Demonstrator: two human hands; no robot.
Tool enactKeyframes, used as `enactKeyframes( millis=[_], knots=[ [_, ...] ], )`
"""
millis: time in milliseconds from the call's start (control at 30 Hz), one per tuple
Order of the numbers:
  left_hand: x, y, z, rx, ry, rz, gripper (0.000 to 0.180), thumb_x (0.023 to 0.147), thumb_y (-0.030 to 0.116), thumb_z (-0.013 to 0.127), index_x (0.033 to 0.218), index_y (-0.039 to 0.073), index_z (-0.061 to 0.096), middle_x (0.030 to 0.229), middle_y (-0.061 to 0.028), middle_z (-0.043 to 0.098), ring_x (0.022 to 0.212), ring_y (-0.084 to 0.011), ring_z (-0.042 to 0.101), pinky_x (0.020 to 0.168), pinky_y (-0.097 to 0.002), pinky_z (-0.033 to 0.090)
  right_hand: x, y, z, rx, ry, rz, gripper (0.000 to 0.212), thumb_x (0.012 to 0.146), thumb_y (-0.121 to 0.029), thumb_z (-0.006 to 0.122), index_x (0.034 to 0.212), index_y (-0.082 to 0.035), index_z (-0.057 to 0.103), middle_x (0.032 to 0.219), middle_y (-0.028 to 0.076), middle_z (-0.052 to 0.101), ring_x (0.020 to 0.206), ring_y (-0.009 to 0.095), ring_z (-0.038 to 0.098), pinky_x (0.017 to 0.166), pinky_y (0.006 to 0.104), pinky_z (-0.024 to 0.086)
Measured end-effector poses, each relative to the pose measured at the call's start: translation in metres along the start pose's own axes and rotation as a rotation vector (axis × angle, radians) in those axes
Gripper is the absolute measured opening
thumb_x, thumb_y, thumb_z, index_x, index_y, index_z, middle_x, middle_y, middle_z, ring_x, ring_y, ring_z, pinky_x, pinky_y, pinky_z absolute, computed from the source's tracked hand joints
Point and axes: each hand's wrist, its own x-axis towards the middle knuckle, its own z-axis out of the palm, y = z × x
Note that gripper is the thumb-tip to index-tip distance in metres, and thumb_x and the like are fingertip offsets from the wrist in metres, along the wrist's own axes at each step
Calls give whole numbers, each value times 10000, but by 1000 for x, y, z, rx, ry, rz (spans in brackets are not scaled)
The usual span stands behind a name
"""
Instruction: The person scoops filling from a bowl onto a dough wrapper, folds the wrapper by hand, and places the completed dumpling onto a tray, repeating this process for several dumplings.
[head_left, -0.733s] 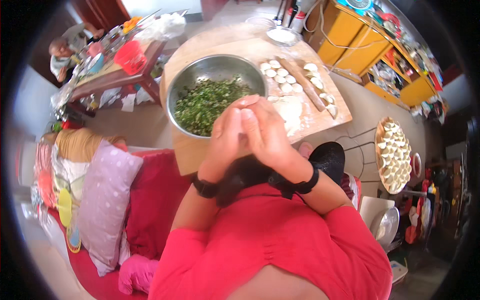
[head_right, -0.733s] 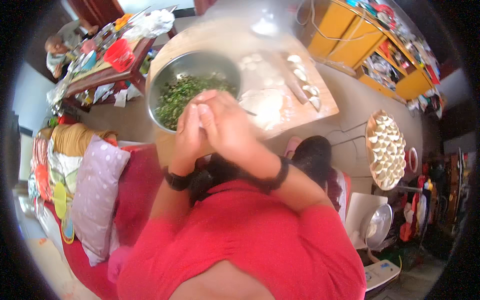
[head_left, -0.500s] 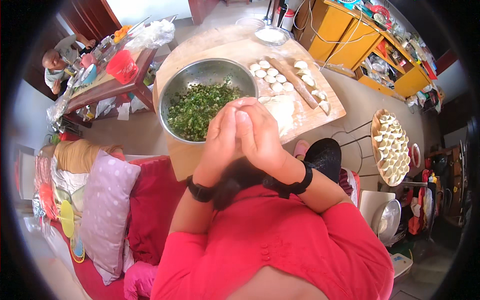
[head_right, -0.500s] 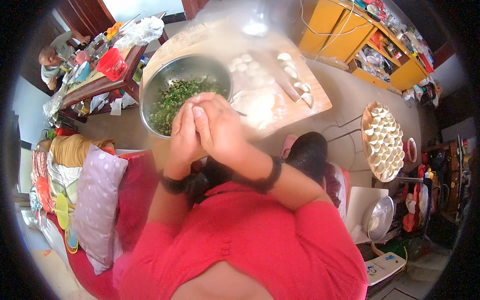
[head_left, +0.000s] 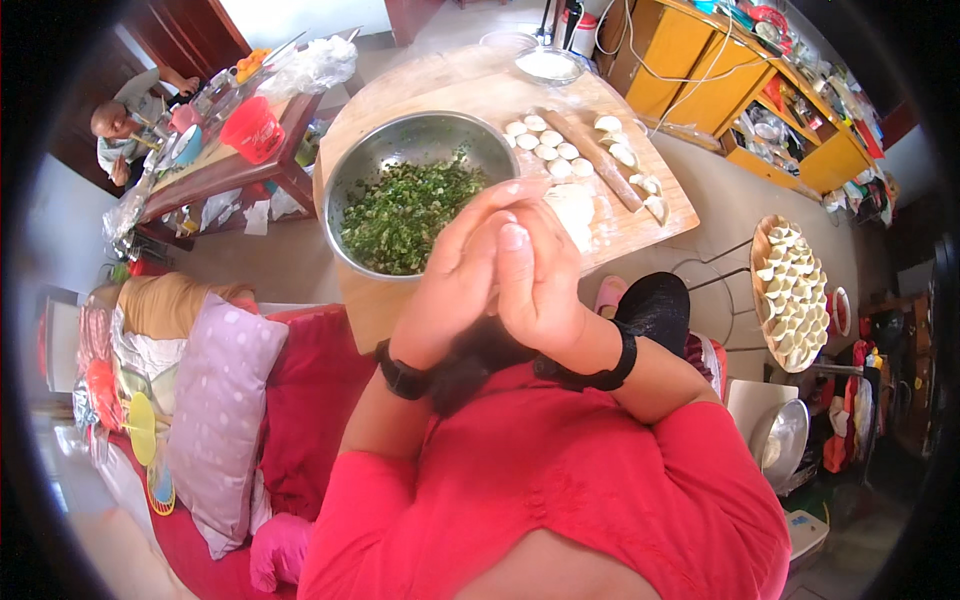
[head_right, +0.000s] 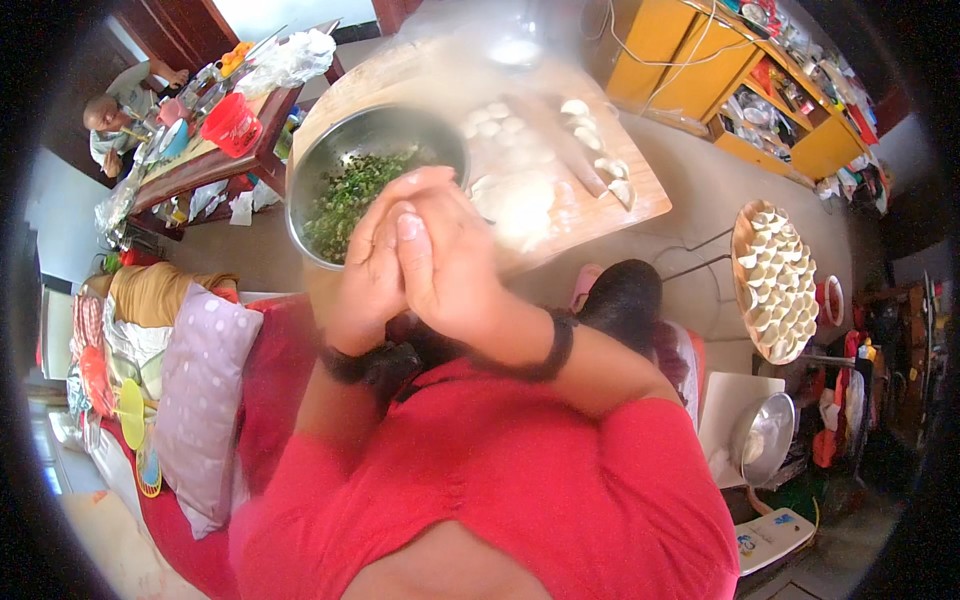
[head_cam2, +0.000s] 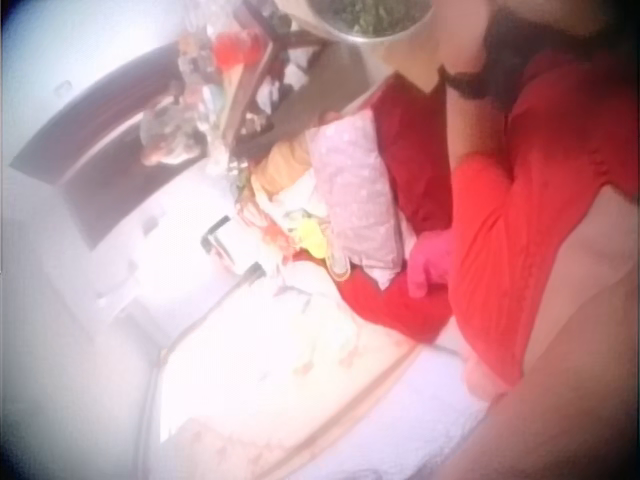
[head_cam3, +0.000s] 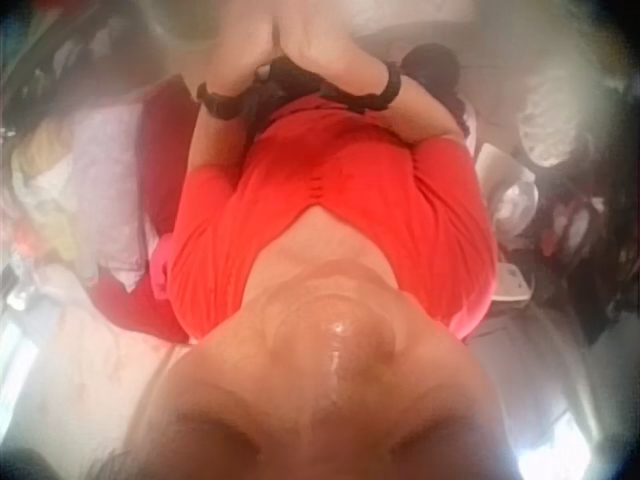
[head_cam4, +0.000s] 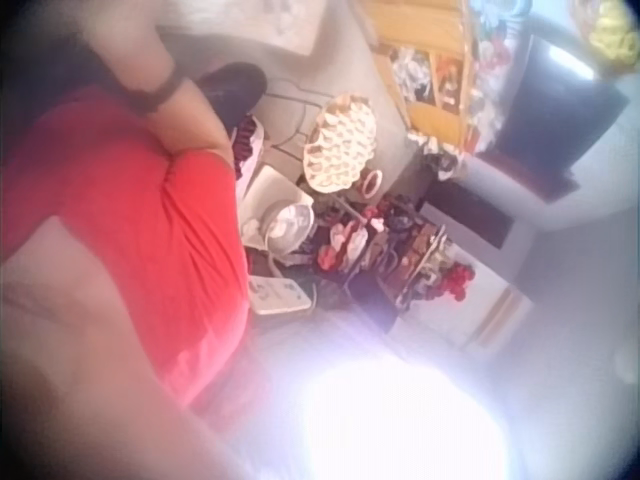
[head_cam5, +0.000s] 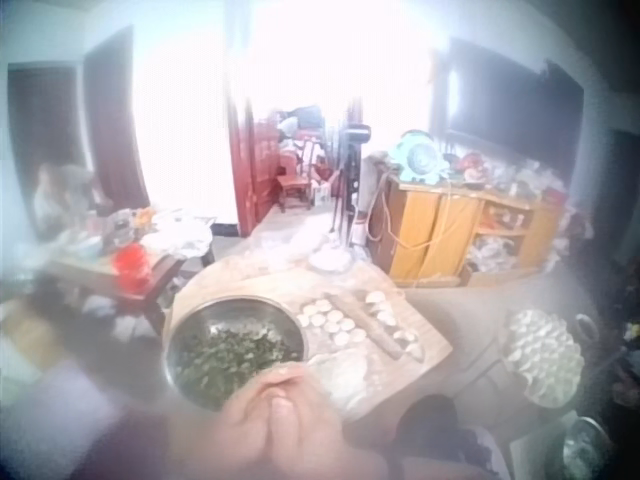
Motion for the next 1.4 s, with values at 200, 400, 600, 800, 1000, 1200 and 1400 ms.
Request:
enactKeyframes(
  millis=[200, 400, 600, 800, 1000, 1200, 1400],
  knots=[
    [1, -1, 7, 171, -33, 116, 313, 992, 128, 363, 1207, -16, 540, 1198, -139, 588, 1092, -212, 552, 975, -313, 407, -7, 1, -4, 27, 23, 82, 181, 930, -92, 438, 909, 15, 582, 858, 213, 566, 773, 397, 551, 687, 440, 459],
    [10, -22, -11, -530, -65, -403, 592, 1014, 511, 229, 1396, 88, 388, 1043, -98, 609, 940, -155, 560, 743, -293, 463, 14, 24, -23, 170, -333, 696, 315, 901, -227, 568, 1039, 57, 566, 955, 223, 603, 886, 365, 596, 767, 411, 481],
    [12, -26, -15, -708, -59, -343, 768, 920, 691, 207, 1486, 172, 238, 1216, -93, 550, 960, -184, 569, 654, -284, 471, 24, 35, -42, -158, -285, 156, 513, 795, -211, 699, 1219, 33, 544, 1166, 221, 595, 1026, 312, 594, 915, 372, 458],
    [9, -17, 0, -409, -62, -224, 586, 927, 38, 527, 1448, 43, 258, 1372, -114, 399, 1178, -220, 508, 912, -343, 497, 12, 44, -33, 21, -229, 195, 169, 805, -56, 672, 957, 18, 681, 1139, 164, 626, 1116, 287, 564, 939, 374, 441],
    [-4, -31, 3, -833, -42, -278, 460, 933, 33, 517, 1375, 14, 390, 1293, -103, 495, 1179, -200, 509, 1022, -345, 415, 16, 22, -37, -146, -129, -7, 155, 791, -53, 671, 940, -12, 686, 1130, 160, 632, 1103, 327, 581, 928, 380, 456],
    [-8, -14, 4, -810, -120, -262, 381, 943, 64, 504, 1313, -5, 441, 1262, -96, 523, 1149, -187, 532, 991, -352, 430, 24, 12, -44, -176, -293, -78, 150, 801, -79, 669, 942, -32, 687, 1134, 128, 640, 1209, 336, 513, 993, 404, 398],
    [-8, -9, 3, -734, -177, -264, 356, 932, 42, 480, 1283, -16, 464, 1213, -95, 557, 1128, -180, 548, 976, -330, 437, 18, 16, -48, -170, -365, -79, 118, 822, -87, 652, 921, -36, 689, 1122, 97, 651, 1264, 329, 465, 1031, 425, 353]
  ],
)
